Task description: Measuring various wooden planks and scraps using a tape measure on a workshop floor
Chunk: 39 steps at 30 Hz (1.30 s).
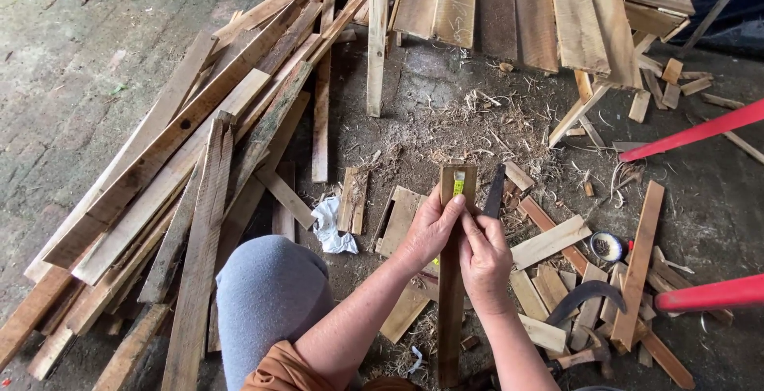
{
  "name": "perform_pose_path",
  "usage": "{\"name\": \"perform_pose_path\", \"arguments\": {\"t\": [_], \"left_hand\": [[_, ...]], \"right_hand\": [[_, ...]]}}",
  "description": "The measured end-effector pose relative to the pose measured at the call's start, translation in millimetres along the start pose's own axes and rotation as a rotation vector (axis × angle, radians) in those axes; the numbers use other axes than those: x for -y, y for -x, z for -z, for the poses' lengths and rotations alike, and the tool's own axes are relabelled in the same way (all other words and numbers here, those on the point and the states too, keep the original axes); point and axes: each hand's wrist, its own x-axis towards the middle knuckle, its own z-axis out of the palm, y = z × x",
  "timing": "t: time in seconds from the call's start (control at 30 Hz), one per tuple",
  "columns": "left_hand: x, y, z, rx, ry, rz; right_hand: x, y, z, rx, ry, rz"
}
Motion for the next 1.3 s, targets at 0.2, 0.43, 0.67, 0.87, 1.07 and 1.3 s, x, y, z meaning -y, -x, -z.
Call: {"name": "perform_pose_path", "arguments": {"t": [0.2, 0.43, 0.67, 0.87, 1.07, 1.3], "left_hand": [[6.0, 2.7, -1.3, -0.049, -0.03, 0.013], [11.2, 0.9, 3.8, -0.108, -0.053, 0.003], [-0.8, -6.6, 2.7, -0.13, -0.066, 0.067], [-0.1, -24.8, 27.2, -0.023, 0.096, 0.128], [-52.6, -43.6, 24.0, -0.071, 0.155, 0.03], [-109.8, -79.4, 41.5, -0.264, 0.385, 0.03]], "right_hand": [[-7.5, -2.0, 0.0, -0.014, -0.04, -0.009], [11.7, -19.4, 12.9, -0.013, -0.116, -0.04], [23.5, 9.9, 20.9, 0.214, -0.383, -0.462], [-8.5, 59.4, 23.2, 0.46, -0.853, -1.081], [-24.0, 62.4, 49.5, 0.488, -0.91, -1.024], [-73.5, 52.7, 87.3, 0.126, 0.244, 0.187]]}}
